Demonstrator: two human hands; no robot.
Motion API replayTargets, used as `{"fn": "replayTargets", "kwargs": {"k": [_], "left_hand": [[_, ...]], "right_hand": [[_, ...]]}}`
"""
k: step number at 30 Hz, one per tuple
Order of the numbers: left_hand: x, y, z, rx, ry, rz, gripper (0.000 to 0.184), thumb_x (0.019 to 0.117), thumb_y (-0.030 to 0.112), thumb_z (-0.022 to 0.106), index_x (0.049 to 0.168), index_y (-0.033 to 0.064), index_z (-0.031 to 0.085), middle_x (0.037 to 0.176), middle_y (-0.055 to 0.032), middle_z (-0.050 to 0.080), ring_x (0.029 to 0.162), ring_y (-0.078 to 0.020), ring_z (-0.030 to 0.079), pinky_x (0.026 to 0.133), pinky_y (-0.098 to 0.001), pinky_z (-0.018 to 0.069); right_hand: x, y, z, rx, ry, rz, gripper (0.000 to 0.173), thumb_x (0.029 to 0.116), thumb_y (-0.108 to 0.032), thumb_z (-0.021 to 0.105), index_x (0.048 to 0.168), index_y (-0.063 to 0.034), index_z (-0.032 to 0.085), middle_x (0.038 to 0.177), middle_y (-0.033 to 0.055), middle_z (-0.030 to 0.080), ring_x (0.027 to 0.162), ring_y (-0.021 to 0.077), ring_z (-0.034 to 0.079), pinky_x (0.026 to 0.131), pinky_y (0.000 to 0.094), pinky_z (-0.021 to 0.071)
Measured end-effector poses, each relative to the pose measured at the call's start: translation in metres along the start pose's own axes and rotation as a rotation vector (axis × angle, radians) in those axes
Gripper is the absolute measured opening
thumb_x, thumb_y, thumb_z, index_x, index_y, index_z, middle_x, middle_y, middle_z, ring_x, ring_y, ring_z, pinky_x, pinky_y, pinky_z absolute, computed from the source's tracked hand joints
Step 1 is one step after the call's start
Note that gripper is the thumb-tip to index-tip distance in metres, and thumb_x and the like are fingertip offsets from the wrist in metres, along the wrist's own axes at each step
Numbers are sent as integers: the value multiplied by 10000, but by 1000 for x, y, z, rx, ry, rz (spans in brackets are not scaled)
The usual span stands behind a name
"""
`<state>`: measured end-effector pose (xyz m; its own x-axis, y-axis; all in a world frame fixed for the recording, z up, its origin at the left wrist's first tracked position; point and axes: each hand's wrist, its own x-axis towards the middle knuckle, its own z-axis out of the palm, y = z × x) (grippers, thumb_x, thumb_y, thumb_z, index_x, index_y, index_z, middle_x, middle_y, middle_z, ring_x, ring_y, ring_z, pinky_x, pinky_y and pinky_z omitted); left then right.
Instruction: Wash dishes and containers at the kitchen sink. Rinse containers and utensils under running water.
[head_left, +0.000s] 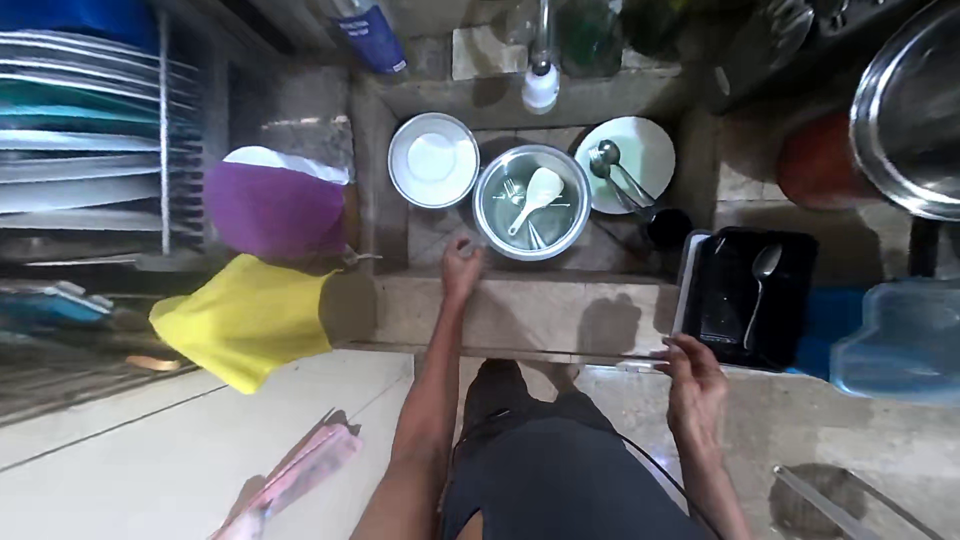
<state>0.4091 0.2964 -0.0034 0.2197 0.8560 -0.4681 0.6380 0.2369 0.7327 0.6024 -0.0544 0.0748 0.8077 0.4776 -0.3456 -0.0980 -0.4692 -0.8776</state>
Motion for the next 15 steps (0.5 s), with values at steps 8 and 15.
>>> {"fn": "replayTargets", "kwargs": {"k": [8, 15], "left_hand": [[66, -9, -2, -2, -201, -115, 546, 987, 305, 687, 1436, 52, 509, 1216, -186, 689, 912, -305, 737, 787, -502, 631], [43, -15, -21, 78, -256, 60, 394, 998, 295, 674, 1337, 103, 614, 1113, -102, 740, 860, -240, 740, 769, -470, 627]], "right_hand": [[95, -67, 147, -348, -280, -29, 386, 1037, -250, 598, 1325, 7, 610, 1156, 172, 705, 974, 254, 725, 892, 462, 605], [210, -72, 287, -888, -471, 280, 833, 935, -746, 503, 1175, 31, 684, 1227, 278, 664, 1190, 445, 627, 971, 657, 488]]}}
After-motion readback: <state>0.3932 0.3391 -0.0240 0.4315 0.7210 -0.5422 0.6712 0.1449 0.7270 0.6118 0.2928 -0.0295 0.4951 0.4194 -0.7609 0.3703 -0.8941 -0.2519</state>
